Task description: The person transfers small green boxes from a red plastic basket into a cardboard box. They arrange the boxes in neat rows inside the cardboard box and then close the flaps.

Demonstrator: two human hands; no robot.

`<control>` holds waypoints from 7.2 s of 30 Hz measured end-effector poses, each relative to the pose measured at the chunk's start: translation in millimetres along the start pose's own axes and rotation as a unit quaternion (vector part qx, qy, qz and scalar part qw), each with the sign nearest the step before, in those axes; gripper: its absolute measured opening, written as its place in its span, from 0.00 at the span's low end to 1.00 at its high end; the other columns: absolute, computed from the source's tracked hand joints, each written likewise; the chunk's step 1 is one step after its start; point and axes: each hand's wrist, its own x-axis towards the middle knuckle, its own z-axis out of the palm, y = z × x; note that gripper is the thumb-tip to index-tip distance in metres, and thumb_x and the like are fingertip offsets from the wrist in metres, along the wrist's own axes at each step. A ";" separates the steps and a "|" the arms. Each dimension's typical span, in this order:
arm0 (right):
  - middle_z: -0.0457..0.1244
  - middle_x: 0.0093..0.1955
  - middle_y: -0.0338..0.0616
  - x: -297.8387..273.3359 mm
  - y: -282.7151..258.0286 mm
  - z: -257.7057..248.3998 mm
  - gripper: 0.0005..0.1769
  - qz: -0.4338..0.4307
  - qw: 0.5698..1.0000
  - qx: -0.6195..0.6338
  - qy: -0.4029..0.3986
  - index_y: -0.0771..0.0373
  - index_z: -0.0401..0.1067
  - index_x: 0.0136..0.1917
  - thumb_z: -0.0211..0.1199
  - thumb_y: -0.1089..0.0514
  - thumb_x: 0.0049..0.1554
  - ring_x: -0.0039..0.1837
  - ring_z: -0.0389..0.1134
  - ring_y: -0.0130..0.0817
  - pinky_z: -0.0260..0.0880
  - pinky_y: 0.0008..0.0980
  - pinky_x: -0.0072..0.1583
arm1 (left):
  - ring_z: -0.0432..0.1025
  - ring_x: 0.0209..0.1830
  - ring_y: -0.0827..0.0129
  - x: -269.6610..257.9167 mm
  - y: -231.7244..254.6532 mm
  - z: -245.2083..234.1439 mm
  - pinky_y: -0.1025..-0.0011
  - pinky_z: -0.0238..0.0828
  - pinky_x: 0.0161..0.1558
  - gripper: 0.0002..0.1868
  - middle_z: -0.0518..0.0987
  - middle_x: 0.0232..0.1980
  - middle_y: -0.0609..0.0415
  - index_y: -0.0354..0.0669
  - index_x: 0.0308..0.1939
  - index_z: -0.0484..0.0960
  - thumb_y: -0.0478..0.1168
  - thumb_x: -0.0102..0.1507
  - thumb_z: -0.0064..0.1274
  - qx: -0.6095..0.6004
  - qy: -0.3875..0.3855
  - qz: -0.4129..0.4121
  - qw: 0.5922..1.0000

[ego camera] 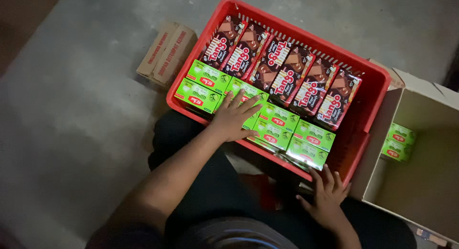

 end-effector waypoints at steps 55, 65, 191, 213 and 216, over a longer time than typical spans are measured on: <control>0.25 0.88 0.54 156.4 271.5 -90.2 0.51 0.177 0.982 0.017 -0.064 0.47 0.37 0.85 0.60 0.62 0.56 0.80 0.43 0.67 0.74 0.64 0.54 | 0.73 0.29 0.56 67.4 162.4 12.9 0.56 0.59 0.36 0.19 0.79 0.25 0.52 0.51 0.23 0.75 0.56 0.64 0.49 -0.169 -0.175 -0.114 0.963; 0.16 0.83 0.74 173.2 285.8 0.2 0.80 0.310 0.918 -0.010 -0.248 0.67 0.12 0.83 0.65 0.26 0.49 0.84 0.19 0.72 0.32 0.65 0.78 | 0.62 0.23 0.67 60.9 147.7 35.4 0.65 0.56 0.32 0.22 0.67 0.19 0.59 0.52 0.20 0.65 0.51 0.65 0.52 -0.190 -0.143 -0.041 0.970; 0.68 0.62 0.42 -12.0 -49.9 -152.2 0.21 -0.015 0.961 0.276 -0.022 0.52 0.71 0.65 0.64 0.52 0.59 0.67 0.68 0.43 0.45 0.56 0.71 | 0.77 0.40 0.55 1.0 116.9 15.0 0.57 0.73 0.40 0.15 0.82 0.36 0.55 0.49 0.39 0.84 0.49 0.70 0.44 -0.200 0.073 0.173 0.962; 0.58 0.73 0.57 162.6 249.7 -63.1 0.44 0.238 0.930 0.108 -0.259 0.57 0.45 0.81 0.59 0.63 0.56 0.69 0.63 0.55 0.72 0.51 0.56 | 0.78 0.34 0.59 48.9 117.0 15.5 0.63 0.68 0.38 0.16 0.85 0.31 0.57 0.56 0.31 0.86 0.57 0.62 0.51 -0.190 -0.193 0.030 0.962; 0.56 0.76 0.53 164.9 231.1 -68.7 0.41 0.258 0.922 0.164 -0.238 0.54 0.43 0.75 0.61 0.58 0.55 0.67 0.65 0.63 0.69 0.57 0.57 | 0.77 0.41 0.67 53.9 125.2 -3.2 0.68 0.69 0.42 0.12 0.85 0.37 0.62 0.59 0.35 0.84 0.57 0.62 0.52 -0.167 -0.251 -0.031 0.953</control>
